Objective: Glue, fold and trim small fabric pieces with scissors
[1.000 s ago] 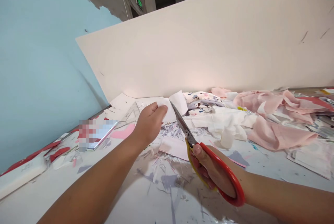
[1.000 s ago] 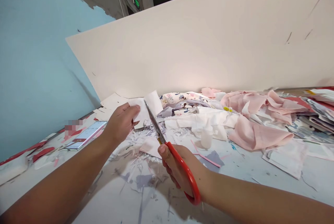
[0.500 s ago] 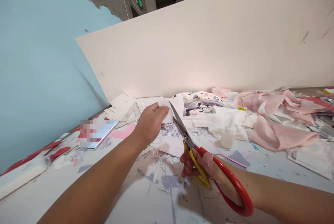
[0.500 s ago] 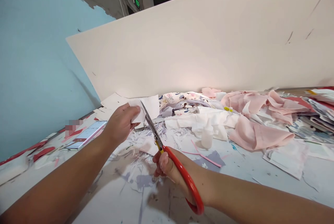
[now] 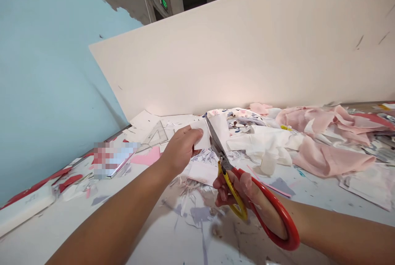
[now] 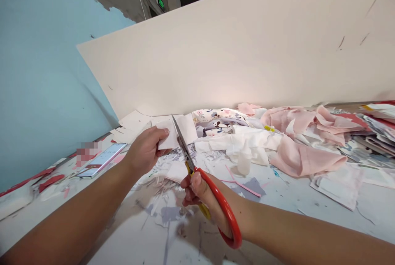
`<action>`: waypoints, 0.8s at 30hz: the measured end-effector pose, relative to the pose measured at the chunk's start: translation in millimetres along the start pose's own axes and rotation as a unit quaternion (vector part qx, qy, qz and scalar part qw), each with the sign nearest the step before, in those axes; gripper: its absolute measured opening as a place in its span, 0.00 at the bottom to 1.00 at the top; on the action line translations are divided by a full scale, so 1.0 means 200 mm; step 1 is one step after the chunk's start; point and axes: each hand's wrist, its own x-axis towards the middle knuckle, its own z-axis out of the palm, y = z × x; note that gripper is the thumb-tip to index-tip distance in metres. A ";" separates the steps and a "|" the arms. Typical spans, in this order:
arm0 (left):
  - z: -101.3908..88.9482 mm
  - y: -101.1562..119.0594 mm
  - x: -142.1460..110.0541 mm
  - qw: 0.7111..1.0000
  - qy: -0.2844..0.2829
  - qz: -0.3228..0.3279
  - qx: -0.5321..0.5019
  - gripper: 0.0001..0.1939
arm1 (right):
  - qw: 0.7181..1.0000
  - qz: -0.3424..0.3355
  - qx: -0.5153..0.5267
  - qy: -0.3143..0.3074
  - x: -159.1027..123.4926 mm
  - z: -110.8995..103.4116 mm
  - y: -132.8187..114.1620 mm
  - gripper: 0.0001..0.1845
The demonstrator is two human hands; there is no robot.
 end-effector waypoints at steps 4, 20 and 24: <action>0.00 -0.02 0.00 1.000 -0.019 -0.006 0.008 0.15 | 1.000 -0.018 0.013 -0.004 0.01 0.00 0.01 0.34; 0.03 -0.01 0.01 0.999 -0.033 -0.026 -0.032 0.12 | 0.998 -0.037 0.042 -0.020 0.02 0.00 -0.01 0.33; 0.02 -0.02 0.01 0.999 -0.036 -0.033 -0.019 0.12 | 0.999 -0.011 0.049 -0.010 0.01 0.00 -0.02 0.33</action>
